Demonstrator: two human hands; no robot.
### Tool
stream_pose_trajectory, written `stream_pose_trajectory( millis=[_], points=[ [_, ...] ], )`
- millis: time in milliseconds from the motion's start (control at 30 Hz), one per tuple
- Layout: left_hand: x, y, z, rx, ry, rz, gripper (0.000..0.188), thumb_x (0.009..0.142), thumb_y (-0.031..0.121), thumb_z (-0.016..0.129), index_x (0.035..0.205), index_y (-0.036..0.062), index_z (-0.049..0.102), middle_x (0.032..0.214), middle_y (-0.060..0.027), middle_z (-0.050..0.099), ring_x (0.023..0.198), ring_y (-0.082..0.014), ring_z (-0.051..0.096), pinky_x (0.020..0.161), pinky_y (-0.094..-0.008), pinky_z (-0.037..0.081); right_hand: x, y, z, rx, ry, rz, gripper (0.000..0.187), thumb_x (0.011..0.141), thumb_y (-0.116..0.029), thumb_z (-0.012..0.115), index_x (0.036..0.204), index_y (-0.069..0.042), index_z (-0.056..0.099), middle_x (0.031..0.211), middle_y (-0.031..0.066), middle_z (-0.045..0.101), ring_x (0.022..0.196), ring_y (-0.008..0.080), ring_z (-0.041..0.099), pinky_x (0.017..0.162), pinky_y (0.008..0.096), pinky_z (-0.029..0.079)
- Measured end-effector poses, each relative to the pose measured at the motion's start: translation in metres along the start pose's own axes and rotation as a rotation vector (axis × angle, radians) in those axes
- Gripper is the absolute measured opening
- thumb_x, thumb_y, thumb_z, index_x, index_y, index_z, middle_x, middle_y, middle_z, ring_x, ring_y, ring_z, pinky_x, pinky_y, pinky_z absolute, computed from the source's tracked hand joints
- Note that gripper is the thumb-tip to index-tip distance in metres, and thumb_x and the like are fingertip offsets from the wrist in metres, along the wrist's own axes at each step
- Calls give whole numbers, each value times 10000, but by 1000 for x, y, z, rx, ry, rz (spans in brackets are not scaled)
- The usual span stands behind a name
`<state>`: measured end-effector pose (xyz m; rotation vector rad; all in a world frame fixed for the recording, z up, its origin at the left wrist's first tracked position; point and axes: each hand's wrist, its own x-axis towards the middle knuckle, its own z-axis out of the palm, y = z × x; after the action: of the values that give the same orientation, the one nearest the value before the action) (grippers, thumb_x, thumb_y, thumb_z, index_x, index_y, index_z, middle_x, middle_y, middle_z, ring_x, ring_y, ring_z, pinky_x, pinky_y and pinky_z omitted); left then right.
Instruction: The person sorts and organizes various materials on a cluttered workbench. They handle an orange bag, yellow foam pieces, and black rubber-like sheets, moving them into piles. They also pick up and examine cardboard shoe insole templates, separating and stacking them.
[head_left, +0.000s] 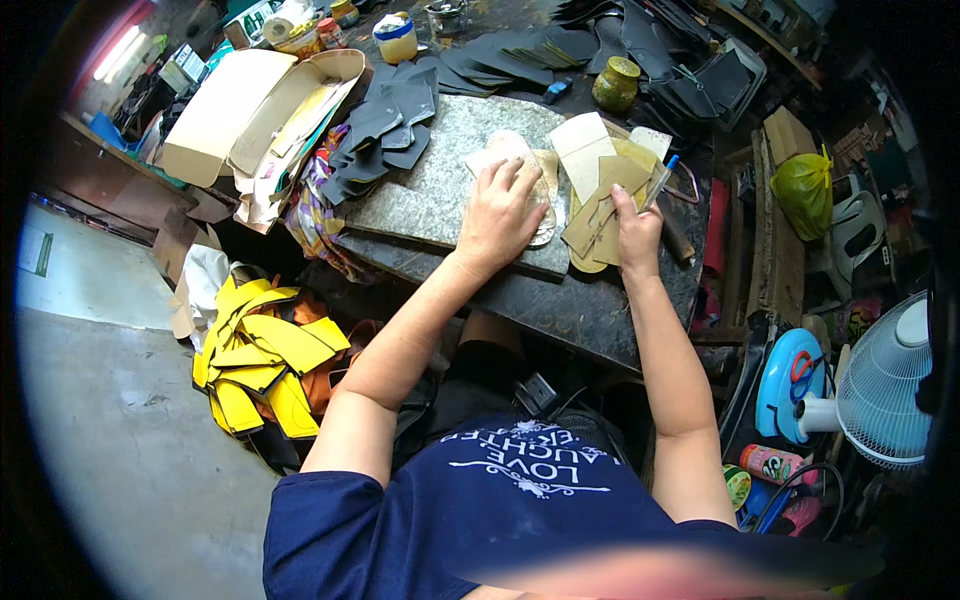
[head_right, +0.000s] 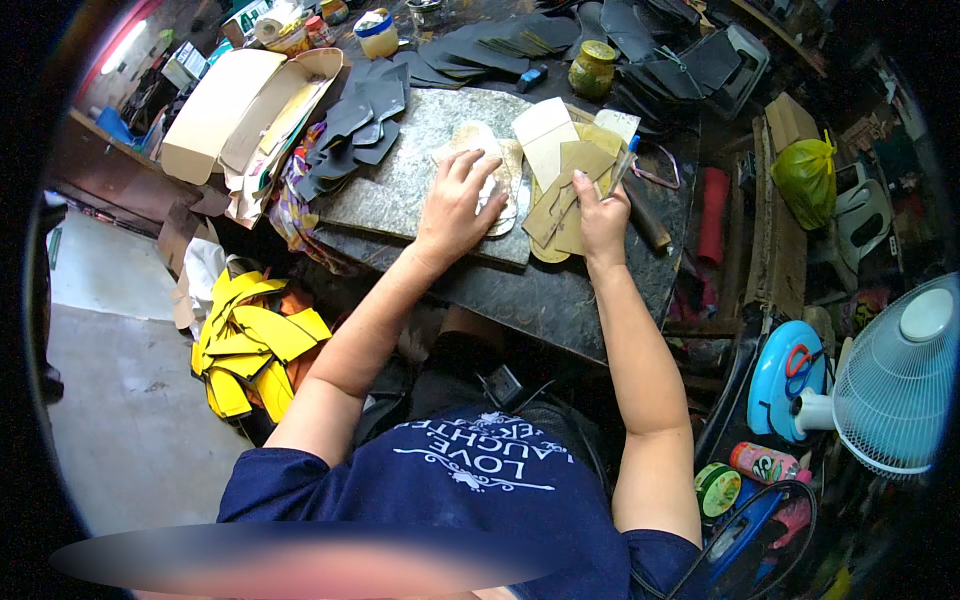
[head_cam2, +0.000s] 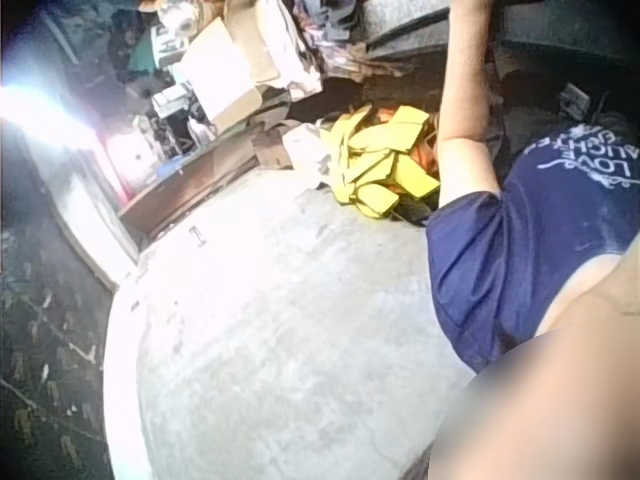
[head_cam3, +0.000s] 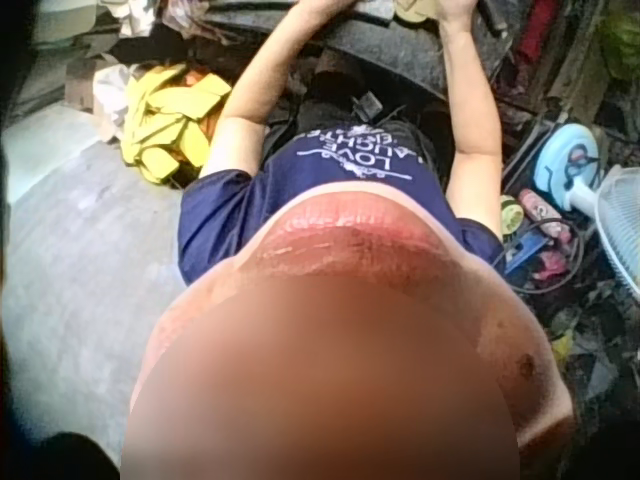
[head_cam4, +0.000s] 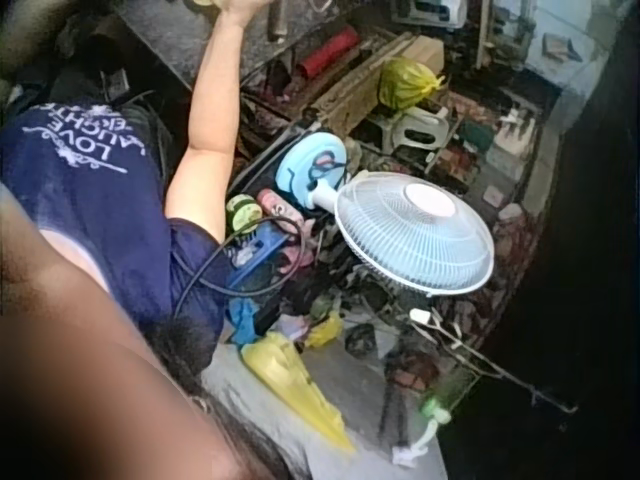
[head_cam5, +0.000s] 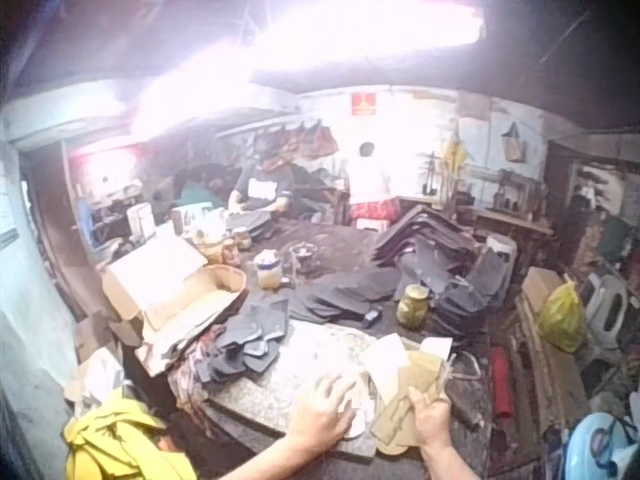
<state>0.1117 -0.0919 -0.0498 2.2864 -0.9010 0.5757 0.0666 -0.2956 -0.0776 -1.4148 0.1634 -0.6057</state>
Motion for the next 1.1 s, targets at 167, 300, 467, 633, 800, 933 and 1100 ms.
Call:
stream_pose_trajectory(
  millis=[167,300,467,633,800,933,1100],
  points=[
    [-8,0,8,40,122,22,421,805,182,678,1175,24,555,1167,-205,548,1150,-377,469,989,-443,395,0,2,0,38,-3,24,250,896,-123,641,1099,19,609,1043,56,652,908,125,604,818,265,482],
    [-8,-2,7,45,140,19,374,796,171,681,1121,12,583,1133,-192,563,1125,-366,486,968,-436,409,0,2,-1,57,2,32,251,894,-122,644,1100,17,610,1040,56,654,904,126,606,812,264,485],
    [-9,1,4,24,167,29,310,793,140,674,1065,8,607,1094,-169,588,1076,-355,523,934,-422,436,1,2,1,44,16,30,257,886,-125,655,1095,17,611,1028,55,655,895,123,608,804,265,488],
    [-9,2,3,21,171,33,264,785,113,675,1025,17,625,1042,-166,609,1046,-342,540,918,-420,442,0,1,2,92,2,48,197,873,-110,662,1027,9,632,946,38,671,817,106,616,754,254,499],
    [-8,4,3,19,176,43,217,812,105,648,1007,12,632,1025,-152,624,1035,-328,549,906,-413,445,0,0,2,120,8,16,185,868,-109,660,1005,12,636,935,30,672,802,102,606,740,257,496],
    [-7,5,2,25,194,71,212,802,95,645,992,5,623,1006,-149,618,1021,-342,542,890,-418,452,-2,-1,3,129,3,20,192,871,-113,653,1020,7,638,947,31,670,809,102,604,738,258,496],
    [-9,4,4,22,196,75,185,807,84,636,973,5,627,988,-142,624,1013,-335,548,884,-411,456,-2,0,2,130,-18,-9,198,874,-118,648,1027,9,636,943,32,670,810,102,604,745,262,497]
  ],
)
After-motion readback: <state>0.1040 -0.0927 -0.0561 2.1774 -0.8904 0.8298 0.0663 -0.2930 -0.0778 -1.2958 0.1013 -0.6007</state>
